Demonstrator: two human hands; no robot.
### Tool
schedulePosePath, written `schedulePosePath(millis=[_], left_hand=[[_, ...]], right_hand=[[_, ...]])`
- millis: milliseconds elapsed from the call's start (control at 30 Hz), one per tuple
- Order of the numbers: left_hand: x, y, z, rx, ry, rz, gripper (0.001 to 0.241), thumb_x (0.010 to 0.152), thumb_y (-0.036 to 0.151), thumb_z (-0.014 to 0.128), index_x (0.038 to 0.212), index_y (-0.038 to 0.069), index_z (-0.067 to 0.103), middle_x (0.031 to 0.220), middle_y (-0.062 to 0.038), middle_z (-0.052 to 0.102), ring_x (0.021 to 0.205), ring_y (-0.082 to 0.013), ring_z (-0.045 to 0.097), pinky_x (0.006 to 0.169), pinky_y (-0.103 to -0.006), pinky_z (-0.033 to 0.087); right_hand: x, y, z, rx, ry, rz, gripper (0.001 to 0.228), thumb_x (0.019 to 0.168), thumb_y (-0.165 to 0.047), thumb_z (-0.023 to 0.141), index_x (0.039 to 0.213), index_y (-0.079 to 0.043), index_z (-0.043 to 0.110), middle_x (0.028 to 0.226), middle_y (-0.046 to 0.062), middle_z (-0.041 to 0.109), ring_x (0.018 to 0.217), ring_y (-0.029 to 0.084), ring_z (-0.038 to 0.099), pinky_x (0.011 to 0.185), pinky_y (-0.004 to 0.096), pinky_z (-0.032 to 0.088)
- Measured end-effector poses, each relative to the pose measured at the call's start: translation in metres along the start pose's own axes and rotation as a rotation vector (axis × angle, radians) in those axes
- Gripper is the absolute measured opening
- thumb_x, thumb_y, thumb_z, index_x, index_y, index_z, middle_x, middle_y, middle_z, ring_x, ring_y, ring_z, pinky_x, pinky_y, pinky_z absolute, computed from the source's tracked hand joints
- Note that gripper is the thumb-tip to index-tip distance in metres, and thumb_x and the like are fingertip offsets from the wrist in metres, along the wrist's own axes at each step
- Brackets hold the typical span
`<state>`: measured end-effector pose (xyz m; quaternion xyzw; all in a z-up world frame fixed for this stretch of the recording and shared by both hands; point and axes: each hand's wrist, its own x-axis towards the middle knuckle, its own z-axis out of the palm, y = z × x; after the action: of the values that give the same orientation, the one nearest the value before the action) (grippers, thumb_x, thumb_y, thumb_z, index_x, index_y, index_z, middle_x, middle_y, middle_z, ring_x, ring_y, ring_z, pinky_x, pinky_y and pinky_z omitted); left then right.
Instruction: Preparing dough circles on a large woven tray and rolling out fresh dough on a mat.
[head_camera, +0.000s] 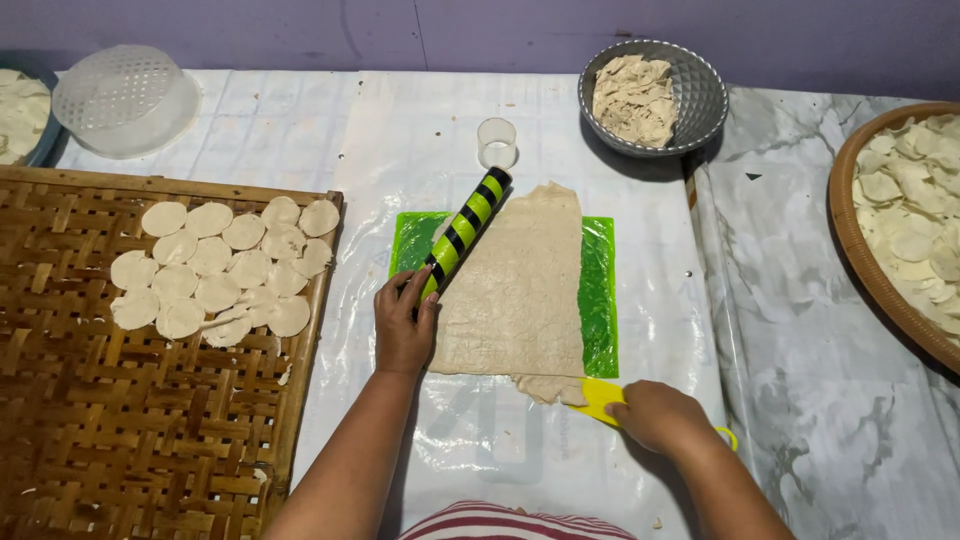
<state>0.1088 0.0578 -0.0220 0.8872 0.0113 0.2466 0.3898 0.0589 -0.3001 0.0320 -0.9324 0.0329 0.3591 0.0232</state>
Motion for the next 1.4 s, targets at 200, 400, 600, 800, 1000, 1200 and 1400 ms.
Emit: schedulePosePath(millis=[200, 400, 600, 800, 1000, 1200, 1400], left_hand=[[0.001, 0.003, -0.002, 0.008, -0.001, -0.006, 0.04, 0.097, 0.018, 0.069, 0.137, 0.017, 0.066, 0.133, -0.014, 0.056, 0.126, -0.0349, 0.051, 0.107, -0.0446, 0.045], [0.002, 0.004, -0.003, 0.002, 0.006, 0.003, 0.04, 0.097, 0.018, 0.069, 0.137, 0.019, 0.066, 0.132, -0.014, 0.057, 0.126, -0.0344, 0.052, 0.108, -0.0444, 0.045], [0.002, 0.008, -0.005, -0.011, 0.0, -0.008, 0.041, 0.097, 0.017, 0.069, 0.137, 0.018, 0.066, 0.132, -0.014, 0.057, 0.126, -0.035, 0.052, 0.108, -0.0447, 0.045], [0.003, 0.009, -0.005, 0.007, -0.004, -0.01, 0.04, 0.097, 0.017, 0.068, 0.137, 0.017, 0.066, 0.132, -0.015, 0.058, 0.125, -0.0355, 0.052, 0.107, -0.0449, 0.045], [0.002, 0.009, -0.004, 0.005, 0.005, -0.007, 0.04, 0.096, 0.018, 0.069, 0.136, 0.017, 0.066, 0.132, -0.015, 0.058, 0.125, -0.0356, 0.053, 0.107, -0.0448, 0.045], [0.009, 0.016, -0.008, 0.125, 0.037, -0.004, 0.046, 0.089, 0.024, 0.074, 0.134, 0.02, 0.067, 0.123, -0.011, 0.062, 0.118, -0.0316, 0.055, 0.104, -0.0469, 0.042], [0.021, 0.012, -0.001, 0.439, 0.003, -0.031, 0.044, 0.093, 0.026, 0.068, 0.136, 0.015, 0.064, 0.112, -0.011, 0.065, 0.112, -0.0292, 0.057, 0.106, -0.0486, 0.035]], right_hand=[[-0.01, -0.055, 0.006, 0.036, 0.016, -0.192, 0.04, 0.094, -0.048, 0.058, 0.103, -0.013, 0.075, 0.104, 0.014, 0.073, 0.103, 0.034, 0.069, 0.09, 0.048, 0.054], [-0.014, -0.041, 0.009, 0.259, 0.05, -0.355, 0.04, 0.093, -0.048, 0.062, 0.094, -0.009, 0.073, 0.086, 0.015, 0.073, 0.085, 0.034, 0.069, 0.076, 0.046, 0.052], [-0.009, -0.01, -0.013, 0.578, 0.159, -0.281, 0.036, 0.091, -0.043, 0.064, 0.1, -0.011, 0.076, 0.074, 0.017, 0.072, 0.072, 0.035, 0.068, 0.069, 0.042, 0.053], [0.018, -0.013, -0.009, 0.438, 0.598, -0.112, 0.03, 0.098, -0.026, 0.059, 0.122, -0.009, 0.068, 0.095, 0.017, 0.07, 0.083, 0.036, 0.069, 0.075, 0.046, 0.054], [0.021, -0.031, -0.016, -0.004, 0.736, -0.125, 0.049, 0.091, -0.01, 0.056, 0.139, -0.021, 0.061, 0.104, 0.016, 0.063, 0.089, 0.034, 0.067, 0.072, 0.044, 0.057], [0.028, -0.037, -0.088, -0.088, 0.656, -0.066, 0.036, 0.095, -0.012, 0.055, 0.128, -0.022, 0.066, 0.104, 0.011, 0.067, 0.098, 0.03, 0.068, 0.079, 0.047, 0.054], [0.096, -0.066, -0.127, 0.012, 0.892, -0.309, 0.028, 0.087, -0.01, 0.061, 0.109, -0.021, 0.075, 0.1, 0.006, 0.07, 0.103, 0.025, 0.066, 0.084, 0.044, 0.043]])
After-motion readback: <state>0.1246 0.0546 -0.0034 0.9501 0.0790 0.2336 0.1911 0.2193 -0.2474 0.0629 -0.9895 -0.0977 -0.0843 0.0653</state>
